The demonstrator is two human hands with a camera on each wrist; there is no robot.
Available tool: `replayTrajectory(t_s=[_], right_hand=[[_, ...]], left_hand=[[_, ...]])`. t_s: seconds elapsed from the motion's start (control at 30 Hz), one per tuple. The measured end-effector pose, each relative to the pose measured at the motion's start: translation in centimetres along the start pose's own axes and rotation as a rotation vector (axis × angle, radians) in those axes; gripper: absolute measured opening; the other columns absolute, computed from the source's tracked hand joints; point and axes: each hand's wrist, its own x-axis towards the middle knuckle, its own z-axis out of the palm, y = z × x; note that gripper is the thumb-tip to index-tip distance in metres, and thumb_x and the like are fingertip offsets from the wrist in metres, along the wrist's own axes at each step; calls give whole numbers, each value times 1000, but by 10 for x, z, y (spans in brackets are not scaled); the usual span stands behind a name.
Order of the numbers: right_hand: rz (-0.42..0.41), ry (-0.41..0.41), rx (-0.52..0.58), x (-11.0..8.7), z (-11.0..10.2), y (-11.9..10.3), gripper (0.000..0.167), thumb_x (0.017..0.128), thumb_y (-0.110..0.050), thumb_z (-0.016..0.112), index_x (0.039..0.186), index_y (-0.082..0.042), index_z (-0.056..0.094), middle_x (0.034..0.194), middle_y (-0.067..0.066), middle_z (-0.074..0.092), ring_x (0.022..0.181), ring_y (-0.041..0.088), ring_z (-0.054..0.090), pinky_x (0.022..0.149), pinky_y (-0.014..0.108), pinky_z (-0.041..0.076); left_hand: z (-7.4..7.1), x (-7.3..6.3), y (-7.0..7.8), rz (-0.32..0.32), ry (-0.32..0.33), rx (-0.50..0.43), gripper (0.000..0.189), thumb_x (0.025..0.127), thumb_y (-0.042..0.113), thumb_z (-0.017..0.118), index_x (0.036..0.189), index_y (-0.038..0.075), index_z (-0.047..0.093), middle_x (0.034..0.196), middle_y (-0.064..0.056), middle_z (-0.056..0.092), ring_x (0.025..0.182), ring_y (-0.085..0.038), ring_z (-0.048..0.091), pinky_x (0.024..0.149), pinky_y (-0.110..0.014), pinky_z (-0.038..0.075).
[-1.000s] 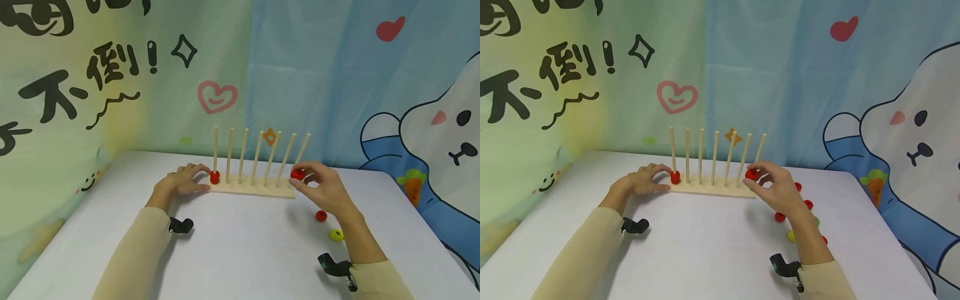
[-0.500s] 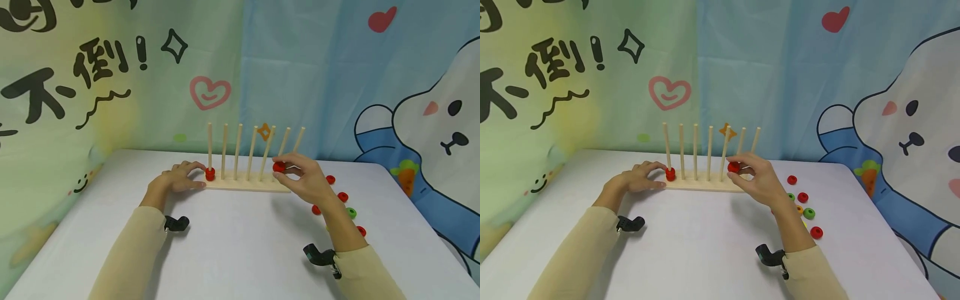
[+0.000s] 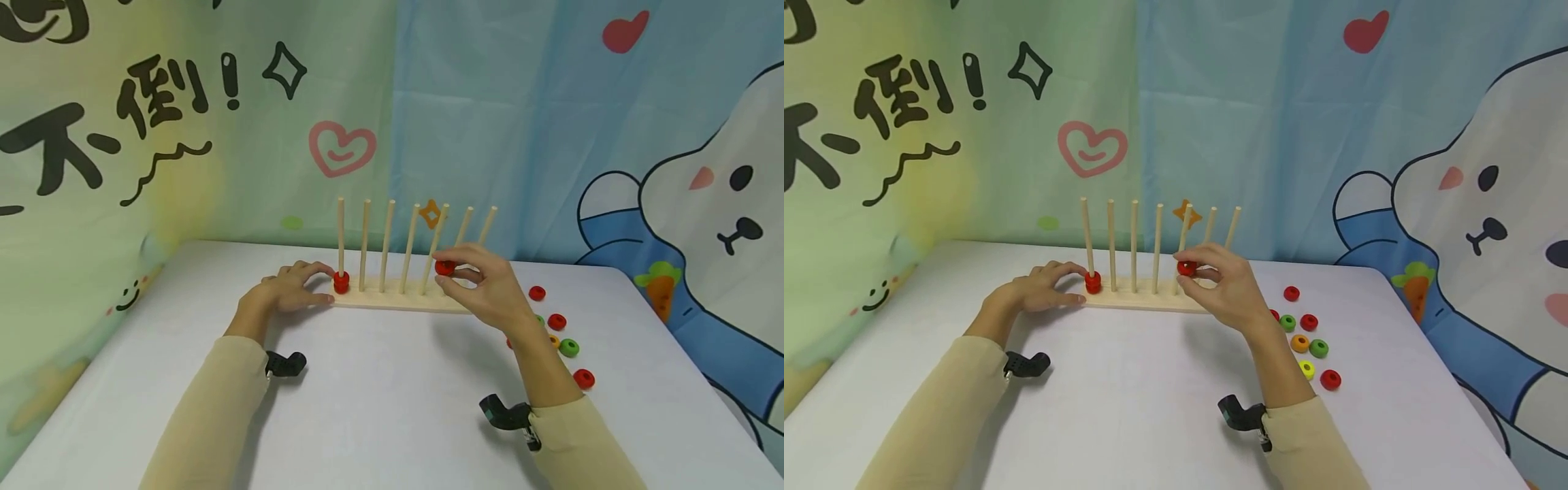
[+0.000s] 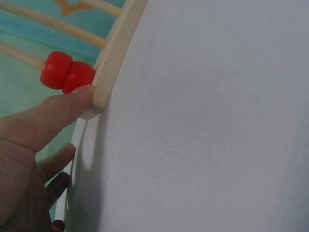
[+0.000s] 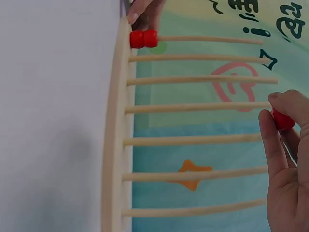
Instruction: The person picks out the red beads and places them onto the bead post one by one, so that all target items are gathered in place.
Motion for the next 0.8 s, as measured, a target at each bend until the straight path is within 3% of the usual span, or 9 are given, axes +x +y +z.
replayTrajectory(t_s=[0.43, 0.8], right_hand=[[48, -35, 70, 12, 20, -4, 37, 84, 16, 66, 120, 10, 63, 116, 24, 59, 99, 35, 64, 85, 34, 56], [-26, 13, 106, 30, 36, -7, 34, 82, 16, 68, 115, 9, 65, 109, 22, 62, 90, 35, 65, 80, 37, 57]], left_hand=[[-1, 0, -1, -16, -8, -6, 64, 84, 64, 64, 140, 40, 43, 153, -11, 32, 136, -40, 30, 97, -70, 29], [-1, 0, 1, -14, -16, -3, 63, 84, 64, 63, 140, 42, 42, 154, -11, 31, 136, -40, 29, 98, -71, 29]])
